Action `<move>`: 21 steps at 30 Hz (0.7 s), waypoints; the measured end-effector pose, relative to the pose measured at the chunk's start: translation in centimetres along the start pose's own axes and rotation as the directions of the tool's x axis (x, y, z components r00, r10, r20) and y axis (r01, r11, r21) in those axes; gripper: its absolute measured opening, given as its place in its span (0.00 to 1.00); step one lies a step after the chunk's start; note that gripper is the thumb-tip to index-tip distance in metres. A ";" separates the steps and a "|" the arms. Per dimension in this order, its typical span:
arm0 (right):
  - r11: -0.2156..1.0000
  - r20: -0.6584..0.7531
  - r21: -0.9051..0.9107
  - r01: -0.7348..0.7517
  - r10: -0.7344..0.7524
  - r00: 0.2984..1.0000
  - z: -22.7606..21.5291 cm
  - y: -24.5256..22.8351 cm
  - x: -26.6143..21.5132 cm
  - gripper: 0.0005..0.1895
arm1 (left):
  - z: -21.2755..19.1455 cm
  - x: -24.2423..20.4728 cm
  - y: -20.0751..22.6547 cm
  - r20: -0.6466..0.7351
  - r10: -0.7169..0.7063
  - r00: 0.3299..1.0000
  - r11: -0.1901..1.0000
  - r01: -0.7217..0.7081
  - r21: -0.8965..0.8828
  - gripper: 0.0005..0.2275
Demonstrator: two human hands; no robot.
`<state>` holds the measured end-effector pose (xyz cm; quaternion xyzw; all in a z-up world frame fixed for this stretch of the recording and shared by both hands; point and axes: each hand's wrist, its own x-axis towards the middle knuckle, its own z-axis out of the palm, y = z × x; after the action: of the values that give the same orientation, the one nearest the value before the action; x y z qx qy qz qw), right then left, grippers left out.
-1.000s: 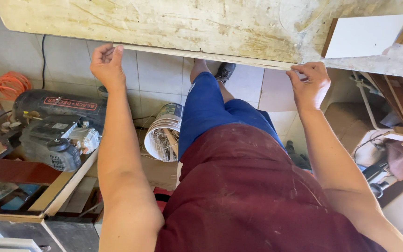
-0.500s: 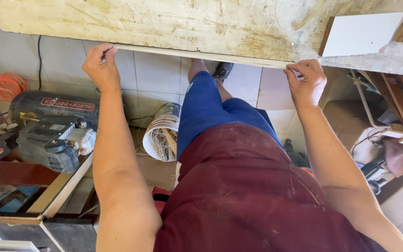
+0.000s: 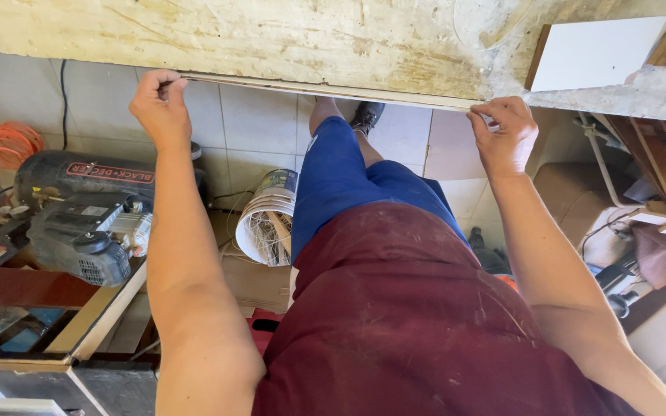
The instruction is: The person holds a white panel against the edge of a workbench, later picks up a roll of adhesive tape and a thin white strip, applies the tape to the strip, cuts the tape with a blade, and presses the taped strip onto the edge.
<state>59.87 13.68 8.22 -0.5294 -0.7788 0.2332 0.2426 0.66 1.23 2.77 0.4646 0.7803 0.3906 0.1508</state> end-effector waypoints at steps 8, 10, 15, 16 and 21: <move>1.000 0.011 0.018 0.007 -0.007 1.000 -0.2 0.1 0.2 0.08 | 1.1 0.5 -0.3 -0.048 -0.357 0.933 0.913 0.338 -0.227 0.04; 1.000 0.024 0.026 0.008 -0.008 1.000 -0.3 0.1 0.1 0.08 | 1.1 0.6 -0.2 -0.044 -0.455 0.890 0.867 0.431 -0.249 0.04; 0.996 0.023 0.005 0.094 -0.095 0.995 -0.4 0.8 0.3 0.08 | 0.5 1.7 3.1 -0.002 -0.585 0.811 0.782 0.563 -0.268 0.05; 0.993 0.023 -0.013 0.121 -0.121 0.992 -0.4 1.0 0.3 0.08 | 0.4 1.8 4.0 0.027 -0.611 0.791 0.754 0.592 -0.286 0.07; 0.988 0.038 0.003 0.157 -0.157 0.987 -0.6 1.6 0.3 0.07 | 0.9 1.5 2.8 -0.014 -0.587 0.809 0.772 0.555 -0.308 0.06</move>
<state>61.27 14.60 7.69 -0.4617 -0.8226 0.2234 0.2456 2.11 3.66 4.52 0.1561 0.8256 0.4608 0.2858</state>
